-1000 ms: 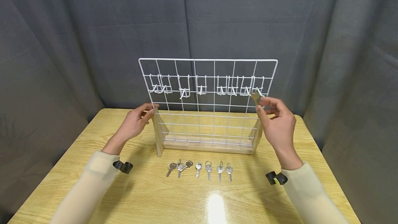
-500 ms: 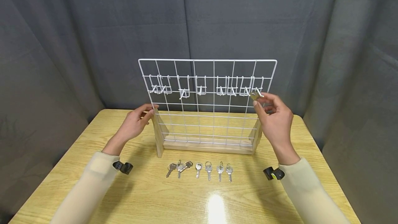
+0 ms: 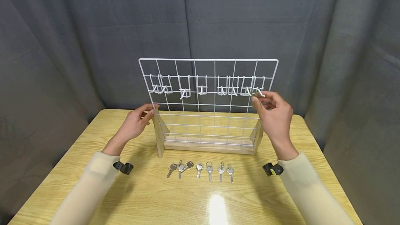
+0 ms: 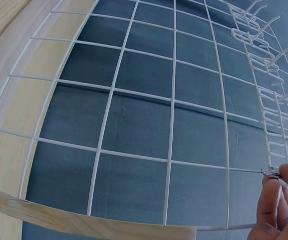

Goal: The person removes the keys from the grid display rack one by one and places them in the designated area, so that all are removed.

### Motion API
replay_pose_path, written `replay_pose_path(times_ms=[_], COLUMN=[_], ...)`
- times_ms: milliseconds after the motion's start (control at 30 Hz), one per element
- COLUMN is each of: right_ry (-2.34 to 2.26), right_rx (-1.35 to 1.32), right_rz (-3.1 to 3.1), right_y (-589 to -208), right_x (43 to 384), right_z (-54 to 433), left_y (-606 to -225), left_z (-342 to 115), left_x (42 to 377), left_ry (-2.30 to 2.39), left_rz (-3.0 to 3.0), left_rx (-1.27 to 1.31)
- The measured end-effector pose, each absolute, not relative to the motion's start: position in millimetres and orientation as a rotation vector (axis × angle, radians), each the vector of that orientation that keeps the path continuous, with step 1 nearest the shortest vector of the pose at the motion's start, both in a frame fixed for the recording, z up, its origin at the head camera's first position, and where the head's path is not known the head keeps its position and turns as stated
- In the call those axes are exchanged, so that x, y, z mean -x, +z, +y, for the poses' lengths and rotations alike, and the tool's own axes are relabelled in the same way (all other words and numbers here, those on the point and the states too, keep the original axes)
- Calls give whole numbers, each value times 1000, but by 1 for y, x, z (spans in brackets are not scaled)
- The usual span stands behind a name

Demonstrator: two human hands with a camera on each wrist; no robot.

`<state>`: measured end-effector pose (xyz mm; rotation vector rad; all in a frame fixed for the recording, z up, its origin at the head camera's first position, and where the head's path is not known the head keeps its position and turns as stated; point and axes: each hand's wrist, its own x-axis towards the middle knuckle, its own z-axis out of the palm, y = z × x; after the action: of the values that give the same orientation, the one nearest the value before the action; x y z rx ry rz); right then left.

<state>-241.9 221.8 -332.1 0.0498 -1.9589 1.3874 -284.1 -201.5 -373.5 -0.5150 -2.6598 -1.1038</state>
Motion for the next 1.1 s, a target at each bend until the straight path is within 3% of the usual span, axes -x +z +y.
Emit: replay_pose_path(times_ms=[1100], right_ry=[1378], right_rx=[-51], right_rz=[-2002], right_y=[-331], right_x=[216], right_z=[231], left_y=[-374], left_z=[-200], left_x=[283], left_ry=[-1103], left_rz=[-2659], left_rx=[517])
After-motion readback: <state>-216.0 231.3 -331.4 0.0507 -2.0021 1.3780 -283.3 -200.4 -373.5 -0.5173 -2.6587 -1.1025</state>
